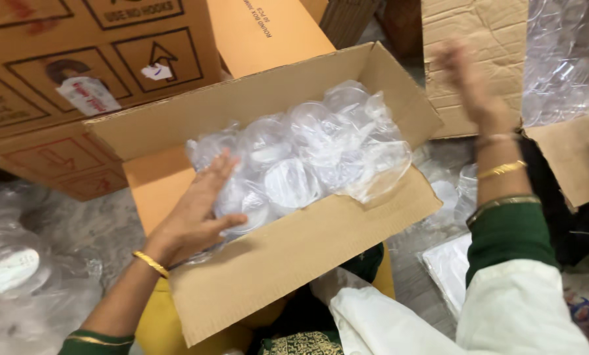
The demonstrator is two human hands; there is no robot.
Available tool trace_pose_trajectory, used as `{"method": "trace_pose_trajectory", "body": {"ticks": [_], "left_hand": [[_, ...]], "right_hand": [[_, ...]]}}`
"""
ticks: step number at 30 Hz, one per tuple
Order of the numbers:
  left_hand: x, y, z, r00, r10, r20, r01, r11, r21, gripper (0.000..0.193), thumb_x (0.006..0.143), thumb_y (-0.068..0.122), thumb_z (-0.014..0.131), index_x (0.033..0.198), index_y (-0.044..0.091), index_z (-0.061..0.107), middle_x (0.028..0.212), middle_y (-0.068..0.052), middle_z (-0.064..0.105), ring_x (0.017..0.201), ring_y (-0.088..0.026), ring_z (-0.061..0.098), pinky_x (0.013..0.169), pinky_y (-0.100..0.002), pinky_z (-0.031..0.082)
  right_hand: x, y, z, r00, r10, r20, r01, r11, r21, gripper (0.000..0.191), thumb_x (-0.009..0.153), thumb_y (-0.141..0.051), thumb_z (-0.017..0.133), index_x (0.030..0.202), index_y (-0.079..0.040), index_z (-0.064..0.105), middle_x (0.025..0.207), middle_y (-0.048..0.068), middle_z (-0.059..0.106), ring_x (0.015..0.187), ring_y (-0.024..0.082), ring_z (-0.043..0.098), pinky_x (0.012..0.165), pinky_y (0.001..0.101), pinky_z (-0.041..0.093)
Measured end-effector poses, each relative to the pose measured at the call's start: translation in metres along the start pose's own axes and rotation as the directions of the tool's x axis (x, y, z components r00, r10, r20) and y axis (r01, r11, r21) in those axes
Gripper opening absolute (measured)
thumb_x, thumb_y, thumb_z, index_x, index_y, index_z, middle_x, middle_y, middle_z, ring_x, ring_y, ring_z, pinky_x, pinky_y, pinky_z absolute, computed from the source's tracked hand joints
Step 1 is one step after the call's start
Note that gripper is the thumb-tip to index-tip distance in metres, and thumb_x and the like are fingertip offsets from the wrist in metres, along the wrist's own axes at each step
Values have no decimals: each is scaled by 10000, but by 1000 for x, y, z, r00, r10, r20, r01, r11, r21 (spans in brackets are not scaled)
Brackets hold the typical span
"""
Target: The person sits on the floor and places plastic-wrapped items into an open cardboard box, folding the flaps closed and sealing the seam with red packing tape pulled by hand. They also unwrap a plastic-covered container and set it into the box among the other wrapped items.
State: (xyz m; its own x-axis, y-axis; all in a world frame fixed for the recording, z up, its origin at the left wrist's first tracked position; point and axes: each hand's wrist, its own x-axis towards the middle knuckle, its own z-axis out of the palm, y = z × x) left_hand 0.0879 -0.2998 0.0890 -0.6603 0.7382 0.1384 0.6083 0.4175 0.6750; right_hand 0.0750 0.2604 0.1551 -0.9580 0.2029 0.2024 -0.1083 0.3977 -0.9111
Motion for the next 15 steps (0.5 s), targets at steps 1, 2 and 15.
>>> {"method": "trace_pose_trajectory", "body": {"ticks": [1,2,15], "left_hand": [[1,-4,-2,998,-44,-49,36,988,-150,1052,773,574,688,1601,135,211,1709,-198,126,1555,-373,178,1160,-436,294],[1,-5,-3,997,-31,-69,21,990,-137,1040,785,550,705,1602,128,220,1708,-200,134,1556,-382,177,1174,-453,272],[-2,-30,16,909,-17,-417,59,994,88,764,903,342,729,1518,31,398,1607,-239,355,1504,-412,349,1204,-479,326]], "right_hand": [[4,22,14,967,228,115,-241,964,115,585,1030,-552,495,1450,-149,549,1380,-3,621,1242,142,572,1007,320,481],[3,39,31,873,417,253,-469,860,200,563,988,-523,579,1387,-126,584,1295,-14,645,1134,141,598,937,314,522],[-57,19,150,865,-211,455,500,432,-751,1046,862,-744,579,1553,4,342,1610,228,306,1480,448,268,1170,598,237]]}}
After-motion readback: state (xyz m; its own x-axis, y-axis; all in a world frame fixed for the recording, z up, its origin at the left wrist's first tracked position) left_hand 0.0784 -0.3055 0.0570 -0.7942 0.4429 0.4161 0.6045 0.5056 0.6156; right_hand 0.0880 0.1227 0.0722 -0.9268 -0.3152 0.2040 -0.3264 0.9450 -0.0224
